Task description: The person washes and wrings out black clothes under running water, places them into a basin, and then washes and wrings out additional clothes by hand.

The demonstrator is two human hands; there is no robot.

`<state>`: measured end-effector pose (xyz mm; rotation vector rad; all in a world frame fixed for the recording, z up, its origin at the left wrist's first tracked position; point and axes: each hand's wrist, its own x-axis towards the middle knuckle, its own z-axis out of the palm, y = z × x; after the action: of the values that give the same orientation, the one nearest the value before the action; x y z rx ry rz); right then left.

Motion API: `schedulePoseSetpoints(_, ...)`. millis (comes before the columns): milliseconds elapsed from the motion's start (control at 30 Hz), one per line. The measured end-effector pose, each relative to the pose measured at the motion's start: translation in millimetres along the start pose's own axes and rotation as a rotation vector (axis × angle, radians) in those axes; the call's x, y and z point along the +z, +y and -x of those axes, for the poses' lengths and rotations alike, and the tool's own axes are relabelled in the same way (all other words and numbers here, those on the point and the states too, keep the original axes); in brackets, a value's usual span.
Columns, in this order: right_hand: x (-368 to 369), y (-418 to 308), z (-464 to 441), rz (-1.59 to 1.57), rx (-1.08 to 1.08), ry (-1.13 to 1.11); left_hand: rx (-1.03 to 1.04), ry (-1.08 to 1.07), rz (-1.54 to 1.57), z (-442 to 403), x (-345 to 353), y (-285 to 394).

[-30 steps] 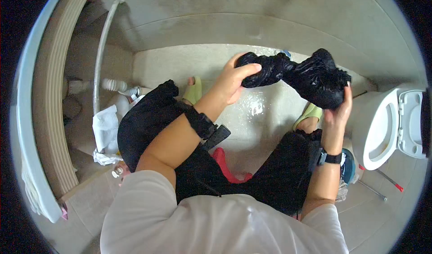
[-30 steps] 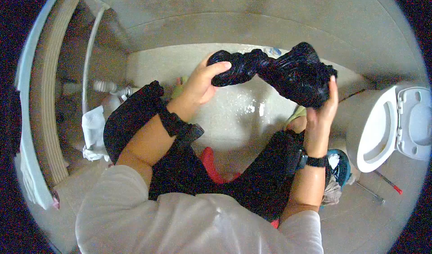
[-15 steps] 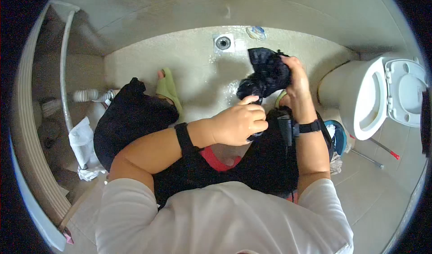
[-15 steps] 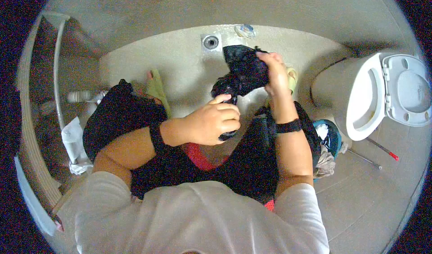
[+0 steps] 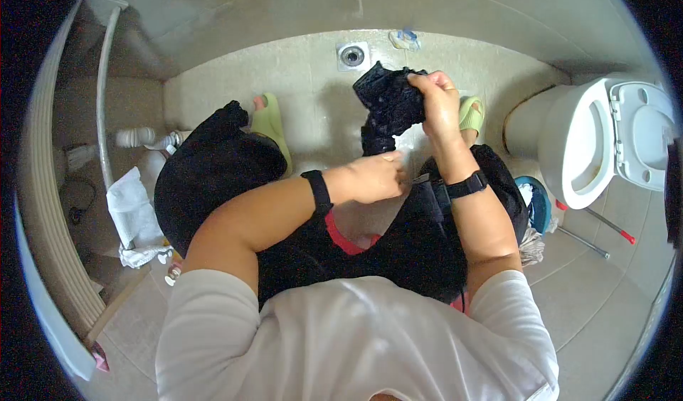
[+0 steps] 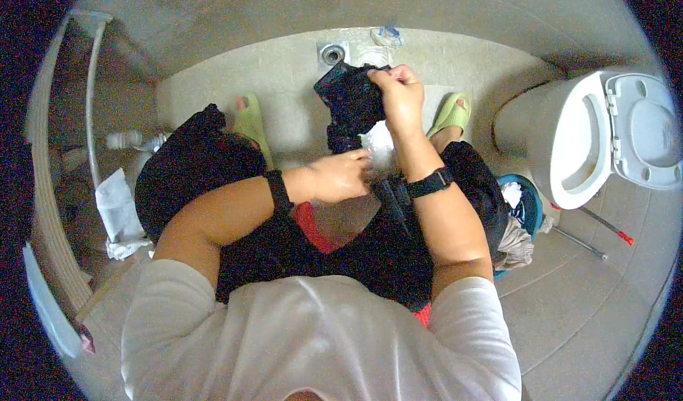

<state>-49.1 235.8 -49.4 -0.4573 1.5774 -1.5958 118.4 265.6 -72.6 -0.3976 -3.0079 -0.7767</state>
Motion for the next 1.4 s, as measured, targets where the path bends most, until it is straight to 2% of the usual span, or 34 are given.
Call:
schedulePoseSetpoints(67,-8.5,-15.7,-3.8,-0.147,0.007,0.01,0.069,0.184,-0.12,10.4,-21.8,-3.5)
schedulePoseSetpoints(100,-15.0,-23.3,-7.4,-0.188,-0.005,0.034,0.075,0.183,-0.129,14.7,-33.4,0.6)
schedulePoseSetpoints(167,-23.4,-39.4,-11.8,-0.312,-0.047,0.086,-0.344,0.178,-0.069,22.4,-57.1,12.4)
schedulePoseSetpoints(200,-32.0,-44.0,-16.2,-0.256,-0.073,0.128,-0.333,0.172,-0.074,24.5,-59.4,11.9)
schedulePoseSetpoints(267,-36.8,-56.9,-19.8,-0.367,-0.139,0.153,-0.723,0.531,0.277,29.0,-63.0,11.5)
schedulePoseSetpoints(300,-39.1,-61.1,-19.7,-0.391,-0.138,0.172,-0.59,0.697,0.512,31.2,-54.3,-0.7)
schedulePoseSetpoints(333,-40.3,-63.3,-18.6,-0.396,-0.14,0.184,-0.582,0.686,0.513,30.1,-62.6,-4.4)
schedulePoseSetpoints(400,-41.3,-67.6,-19.3,-0.363,-0.244,0.143,-0.967,0.748,1.962,25.3,-85.1,-9.1)
schedulePoseSetpoints(433,-36.6,-74.5,-13.8,-0.373,-0.252,0.134,-0.97,0.743,1.962,26.1,-76.7,-17.4)
schedulePoseSetpoints(500,-32.3,-83.6,-5.4,-0.4,-0.256,0.097,-0.886,0.893,2.083,29.4,-43.5,-34.5)
schedulePoseSetpoints(533,-30.4,-88.9,-1.2,-0.427,-0.267,0.053,-0.89,0.892,2.087,27.7,-33.6,-37.9)
schedulePoseSetpoints(600,-25.8,-98.2,10.9,-0.381,-0.242,0.002,-0.959,0.879,2.312,21.7,-20.8,-40.7)
schedulePoseSetpoints(633,-22.7,-99.5,11.7,-0.351,-0.349,-0.035,-1.049,0.707,2.367,21.6,-17.9,-36.6)
schedulePoseSetpoints(667,-20.0,-102.1,13.5,-0.321,-0.456,-0.073,-1.051,0.708,2.369,17.4,-19.7,-27.5)
schedulePoseSetpoints(733,-18.7,-109.0,20.8,-0.292,-0.515,-0.152,-1.326,0.085,2.81,8.9,-22.1,-9.9)
schedulePoseSetpoints(767,-21.1,-110.1,23.0,-0.256,-0.506,-0.215,-0.521,-0.018,2.876,14.0,-10.7,-5.7)
schedulePoseSetpoints(800,-24.2,-109.5,23.6,-0.221,-0.493,-0.277,-0.522,-0.018,2.883,13.0,-7.6,-8.0)
schedulePoseSetpoints(867,-27.8,-107.6,19.5,-0.169,-0.554,-0.233,-0.402,0.387,3.048,8.3,-10.4,-14.4)
schedulePoseSetpoints(900,-30.1,-106.4,18.8,-0.207,-0.494,-0.238,-0.703,0.665,2.893,10.5,-17.6,-24.0)
schedulePoseSetpoints(933,-33.6,-106.3,17.2,-0.247,-0.438,-0.241,-0.806,0.839,2.834,13.7,-21.6,-40.1)
schedulePoseSetpoints(1000,-40.0,-97.9,11.9,-0.28,-0.379,-0.194,-0.948,1.27,2.472,20.7,-48.3,-70.2)
schedulePoseSetpoints(1033,-45.0,-91.0,8.3,-0.327,-0.281,-0.145,-0.944,1.267,2.47,27.4,-61.2,-80.1)
schedulePoseSetpoints(1100,-48.0,-76.0,-0.9,-0.444,-0.112,-0.068,-0.756,1.371,1.791,37.4,-90.9,-93.4)
schedulePoseSetpoints(1133,-43.9,-77.1,-2.2,-0.445,-0.116,-0.069,-0.752,1.37,1.789,34.3,-108.8,-86.6)
schedulePoseSetpoints(1200,-34.4,-78.7,-2.7,-0.523,0.223,0.03,-0.696,1.372,1.044,23.8,-143.4,-57.8)
schedulePoseSetpoints(1267,-50.2,-56.6,-19.6,-0.424,0.221,-0.129,-0.505,1.23,0.549,14.2,-157.7,-37.8)
schedulePoseSetpoints(1333,-43.4,-49.5,-21.0,-0.305,0.244,-0.05,-0.331,1.061,0.225,6.6,-167.5,-22.2)
schedulePoseSetpoints(1367,-42.9,-36.1,-28.7,-0.338,0.219,-0.108,-0.303,1.001,0.226,3.5,-168.4,-11.8)
schedulePoseSetpoints(1400,-46.5,-25.7,-34.0,-0.243,0.191,-0.138,-0.275,0.941,0.224,0.6,-167.2,-1.6)
